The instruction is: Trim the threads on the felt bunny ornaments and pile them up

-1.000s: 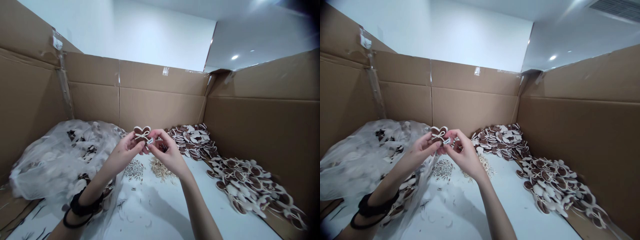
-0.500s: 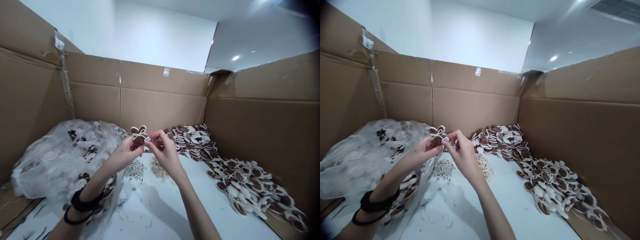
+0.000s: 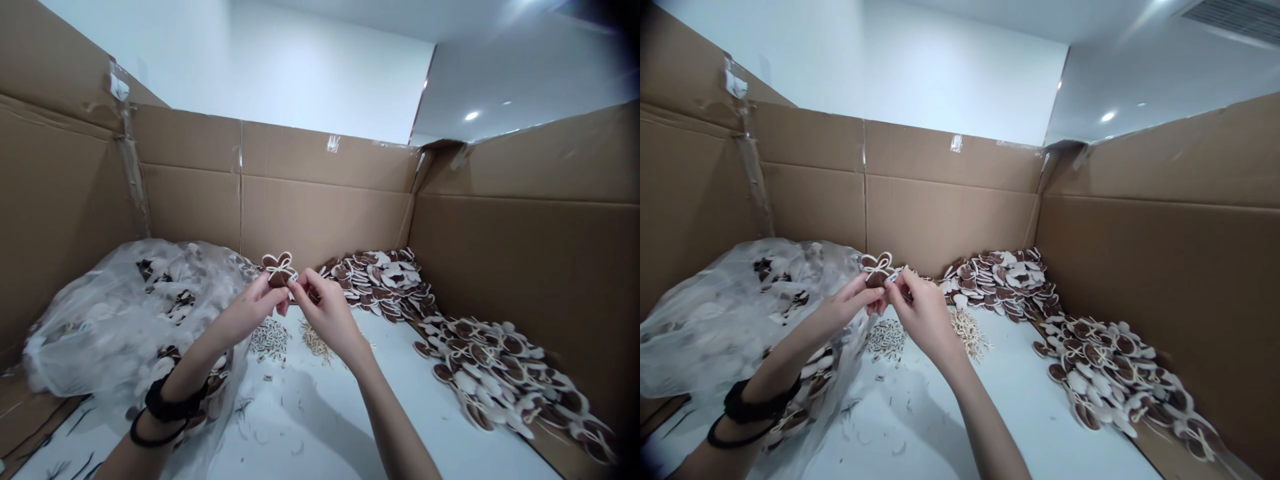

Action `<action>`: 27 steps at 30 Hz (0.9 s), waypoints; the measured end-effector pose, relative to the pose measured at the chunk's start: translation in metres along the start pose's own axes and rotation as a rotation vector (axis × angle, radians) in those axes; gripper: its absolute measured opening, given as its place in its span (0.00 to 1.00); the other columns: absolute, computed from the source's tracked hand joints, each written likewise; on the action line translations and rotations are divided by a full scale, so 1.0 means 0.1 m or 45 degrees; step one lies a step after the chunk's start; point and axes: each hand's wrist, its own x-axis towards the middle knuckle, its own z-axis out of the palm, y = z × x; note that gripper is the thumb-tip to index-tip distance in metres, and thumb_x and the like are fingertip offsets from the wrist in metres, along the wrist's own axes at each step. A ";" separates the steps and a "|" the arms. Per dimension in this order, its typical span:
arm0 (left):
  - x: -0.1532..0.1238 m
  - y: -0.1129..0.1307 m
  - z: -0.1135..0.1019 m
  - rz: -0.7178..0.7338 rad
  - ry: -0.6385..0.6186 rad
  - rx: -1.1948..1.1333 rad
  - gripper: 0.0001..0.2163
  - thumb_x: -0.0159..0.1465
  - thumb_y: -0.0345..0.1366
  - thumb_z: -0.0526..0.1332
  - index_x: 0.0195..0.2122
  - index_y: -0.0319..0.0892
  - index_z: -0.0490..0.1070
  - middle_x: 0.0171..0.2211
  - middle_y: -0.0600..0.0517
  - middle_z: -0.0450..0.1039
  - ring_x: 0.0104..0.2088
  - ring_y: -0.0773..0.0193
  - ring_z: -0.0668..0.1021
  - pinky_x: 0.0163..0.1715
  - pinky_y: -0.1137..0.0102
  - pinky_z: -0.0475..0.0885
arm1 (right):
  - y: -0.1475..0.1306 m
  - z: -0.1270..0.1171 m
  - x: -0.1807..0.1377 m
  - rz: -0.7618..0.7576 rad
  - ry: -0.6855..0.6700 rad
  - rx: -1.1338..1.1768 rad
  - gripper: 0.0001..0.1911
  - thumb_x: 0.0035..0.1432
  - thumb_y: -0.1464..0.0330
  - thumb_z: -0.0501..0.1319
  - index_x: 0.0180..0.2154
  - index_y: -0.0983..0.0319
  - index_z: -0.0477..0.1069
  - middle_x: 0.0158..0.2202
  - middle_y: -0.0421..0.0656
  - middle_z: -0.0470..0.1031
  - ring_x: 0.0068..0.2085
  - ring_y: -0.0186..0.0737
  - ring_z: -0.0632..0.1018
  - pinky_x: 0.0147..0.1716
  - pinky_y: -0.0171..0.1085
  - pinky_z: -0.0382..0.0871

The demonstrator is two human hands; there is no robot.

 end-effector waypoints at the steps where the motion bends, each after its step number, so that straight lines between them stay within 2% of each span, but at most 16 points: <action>1: 0.00 -0.01 0.00 0.021 -0.010 -0.011 0.07 0.64 0.39 0.52 0.33 0.42 0.61 0.27 0.54 0.63 0.31 0.63 0.66 0.34 0.66 0.60 | -0.01 0.00 0.00 -0.007 -0.010 0.000 0.15 0.65 0.64 0.53 0.25 0.60 0.58 0.19 0.34 0.61 0.21 0.32 0.61 0.22 0.33 0.52; 4: 0.00 0.00 0.00 0.047 -0.034 -0.017 0.06 0.64 0.39 0.53 0.34 0.42 0.61 0.28 0.53 0.63 0.32 0.62 0.66 0.34 0.66 0.60 | -0.01 0.01 -0.01 -0.002 -0.008 -0.003 0.16 0.65 0.62 0.51 0.25 0.59 0.55 0.19 0.35 0.62 0.21 0.32 0.61 0.22 0.33 0.52; 7: -0.03 0.05 0.02 0.026 -0.027 0.038 0.06 0.63 0.38 0.53 0.37 0.41 0.62 0.29 0.52 0.63 0.32 0.61 0.66 0.34 0.66 0.61 | 0.03 0.05 0.00 -0.002 0.035 -0.037 0.18 0.63 0.61 0.55 0.24 0.59 0.52 0.18 0.34 0.58 0.21 0.32 0.59 0.22 0.33 0.50; 10: -0.05 0.10 0.03 0.029 -0.012 0.077 0.05 0.63 0.36 0.52 0.35 0.41 0.62 0.29 0.52 0.63 0.32 0.62 0.66 0.34 0.66 0.61 | 0.07 0.09 0.02 -0.029 0.051 0.006 0.19 0.62 0.62 0.56 0.24 0.59 0.50 0.18 0.34 0.54 0.21 0.32 0.58 0.22 0.33 0.50; 14: -0.07 0.13 0.05 0.052 -0.002 0.071 0.05 0.64 0.38 0.51 0.35 0.42 0.61 0.28 0.53 0.62 0.31 0.63 0.66 0.34 0.66 0.61 | 0.10 0.12 0.03 -0.062 -0.013 0.144 0.17 0.66 0.62 0.50 0.25 0.59 0.51 0.19 0.35 0.63 0.21 0.32 0.62 0.22 0.32 0.53; 17: -0.07 0.13 0.07 0.054 0.027 0.058 0.09 0.66 0.43 0.52 0.35 0.42 0.61 0.27 0.55 0.61 0.30 0.65 0.65 0.32 0.68 0.61 | 0.10 0.13 0.02 -0.141 -0.032 0.054 0.14 0.67 0.66 0.47 0.27 0.59 0.53 0.21 0.37 0.68 0.21 0.33 0.65 0.24 0.32 0.55; 21: -0.03 0.08 0.10 0.104 0.100 -0.002 0.12 0.65 0.46 0.54 0.35 0.42 0.60 0.28 0.55 0.60 0.28 0.67 0.65 0.28 0.70 0.60 | 0.11 0.15 0.00 -0.201 0.002 -0.179 0.12 0.65 0.71 0.46 0.27 0.59 0.56 0.22 0.39 0.69 0.21 0.34 0.66 0.24 0.33 0.53; 27: 0.02 -0.01 0.17 0.213 0.106 -0.163 0.14 0.67 0.46 0.53 0.30 0.42 0.59 0.22 0.57 0.57 0.23 0.69 0.61 0.25 0.72 0.56 | 0.15 0.18 -0.03 -0.277 0.098 -0.118 0.14 0.64 0.69 0.47 0.25 0.58 0.51 0.18 0.37 0.64 0.18 0.33 0.63 0.22 0.33 0.53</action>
